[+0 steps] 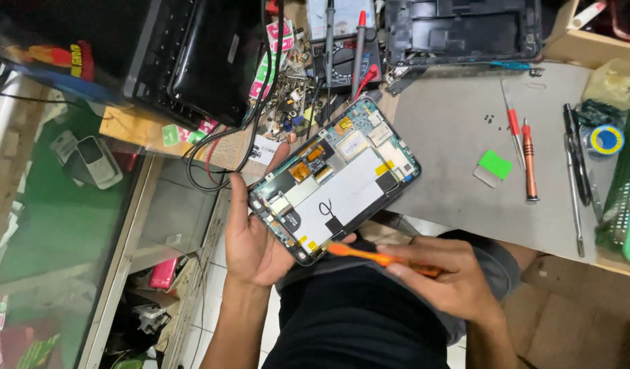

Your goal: Disassembling and cleaning the internal frame and components of a tablet at a repair bench.

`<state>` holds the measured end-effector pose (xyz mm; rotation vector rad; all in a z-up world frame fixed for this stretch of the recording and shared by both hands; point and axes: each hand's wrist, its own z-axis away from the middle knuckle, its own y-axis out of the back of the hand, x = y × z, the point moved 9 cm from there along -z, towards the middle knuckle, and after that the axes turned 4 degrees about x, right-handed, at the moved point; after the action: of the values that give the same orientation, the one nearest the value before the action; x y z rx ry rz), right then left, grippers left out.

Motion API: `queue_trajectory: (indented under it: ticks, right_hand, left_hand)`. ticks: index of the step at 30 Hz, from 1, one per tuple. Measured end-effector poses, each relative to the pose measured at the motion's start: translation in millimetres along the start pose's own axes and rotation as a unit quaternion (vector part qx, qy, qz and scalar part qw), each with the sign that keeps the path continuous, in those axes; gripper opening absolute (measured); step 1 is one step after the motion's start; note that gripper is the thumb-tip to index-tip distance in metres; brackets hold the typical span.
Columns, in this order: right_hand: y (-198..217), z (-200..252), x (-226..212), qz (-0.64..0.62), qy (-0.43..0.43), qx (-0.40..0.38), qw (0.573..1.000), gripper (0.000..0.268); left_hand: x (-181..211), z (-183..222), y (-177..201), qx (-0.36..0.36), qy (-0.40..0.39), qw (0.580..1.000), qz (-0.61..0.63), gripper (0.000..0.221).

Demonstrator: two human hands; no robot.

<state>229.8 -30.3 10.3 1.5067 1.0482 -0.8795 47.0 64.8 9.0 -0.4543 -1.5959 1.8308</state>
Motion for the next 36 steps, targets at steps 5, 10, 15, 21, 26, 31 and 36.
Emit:
queue_trajectory:
  ticks: [5,10,15,21,26,31,36]
  right_hand:
    - [36.2,8.7,-2.7,0.094,-0.039,0.170,0.980,0.024]
    - [4.6,17.5,-10.5,0.086,0.050,0.080,0.992,0.027]
    - [21.8,29.8,0.5,0.163,0.060,0.177,0.969,0.022]
    - [52.2,28.3,6.4,0.148,-0.028,0.314,0.938,0.021]
    - [36.0,32.8,7.7,0.138,0.010,0.163,0.977,0.023]
    - [106.0,63.3,24.9,0.183,-0.148,0.335,0.912,0.020]
    - [153.2,88.5,49.8,0.219,-0.235,0.437,0.840,0.021]
  left_hand:
    - [3.4,-0.2,-2.0,0.012,-0.041,0.999,-0.027,0.069]
    - [3.7,-0.6,-5.0,0.001,-0.072,0.997,-0.028,0.068]
    - [-1.9,0.4,-7.2,0.008,-0.045,0.999,-0.026,0.067]
    - [-3.4,1.2,-5.6,-0.005,-0.047,0.998,-0.032,0.069]
    - [-1.8,6.4,-12.1,-0.039,-0.042,0.997,-0.054,0.064]
    - [17.2,18.9,-22.6,-0.063,-0.081,0.987,-0.121,0.068]
    - [48.5,34.7,-29.7,0.107,-0.233,0.911,-0.323,0.071]
